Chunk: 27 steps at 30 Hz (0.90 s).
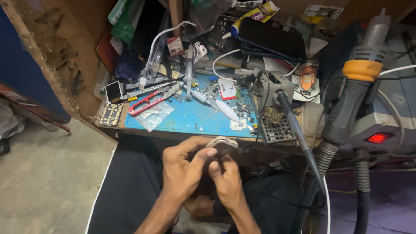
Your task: The person applies a liquid to the phone's internal components, uses a hot air gun to heat the area, and then reassembles the phone by placing the keypad and casing back together.
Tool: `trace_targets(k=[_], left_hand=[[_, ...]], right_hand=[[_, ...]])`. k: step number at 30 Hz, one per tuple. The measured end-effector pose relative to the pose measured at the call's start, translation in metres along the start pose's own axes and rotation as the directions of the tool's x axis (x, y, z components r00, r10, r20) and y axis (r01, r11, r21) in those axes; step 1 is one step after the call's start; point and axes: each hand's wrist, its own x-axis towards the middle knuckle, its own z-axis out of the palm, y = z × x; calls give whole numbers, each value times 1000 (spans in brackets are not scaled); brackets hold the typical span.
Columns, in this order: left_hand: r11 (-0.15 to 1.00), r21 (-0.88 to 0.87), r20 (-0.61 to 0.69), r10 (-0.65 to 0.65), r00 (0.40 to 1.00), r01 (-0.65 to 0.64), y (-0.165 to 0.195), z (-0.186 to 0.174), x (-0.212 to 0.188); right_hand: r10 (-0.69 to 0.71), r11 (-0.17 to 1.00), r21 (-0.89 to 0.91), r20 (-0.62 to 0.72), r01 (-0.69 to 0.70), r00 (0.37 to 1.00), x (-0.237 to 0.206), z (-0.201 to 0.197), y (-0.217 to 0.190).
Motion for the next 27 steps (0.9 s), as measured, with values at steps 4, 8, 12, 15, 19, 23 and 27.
trace_targets(k=[4, 8, 12, 15, 19, 23, 27], left_hand=[[962, 256, 1, 103, 995, -100, 2, -16, 6], [861, 426, 84, 268, 960, -278, 3, -15, 4], [814, 450, 185, 318, 930, -368, -1, -11, 0], [924, 255, 162, 249, 955, -284, -8, -14, 0], [997, 21, 141, 68, 988, -72, -18, -20, 1], [991, 87, 84, 93, 992, -100, -23, -15, -2], [973, 178, 12, 146, 989, -146, -20, -3, -7]], right_hand=[[142, 982, 156, -211, -110, 967, 17, 1, -36], [-114, 993, -52, -219, 106, 969, 18, -1, -62], [-54, 997, -67, -203, 41, 978, 17, -1, -65], [-70, 996, 45, -195, 80, 978, 17, -2, -57], [-15, 985, 162, -221, 52, 975, 16, -7, -44], [28, 980, 196, -268, 26, 963, 14, -9, -34], [20, 992, 127, -304, 20, 952, 11, -12, -33]])
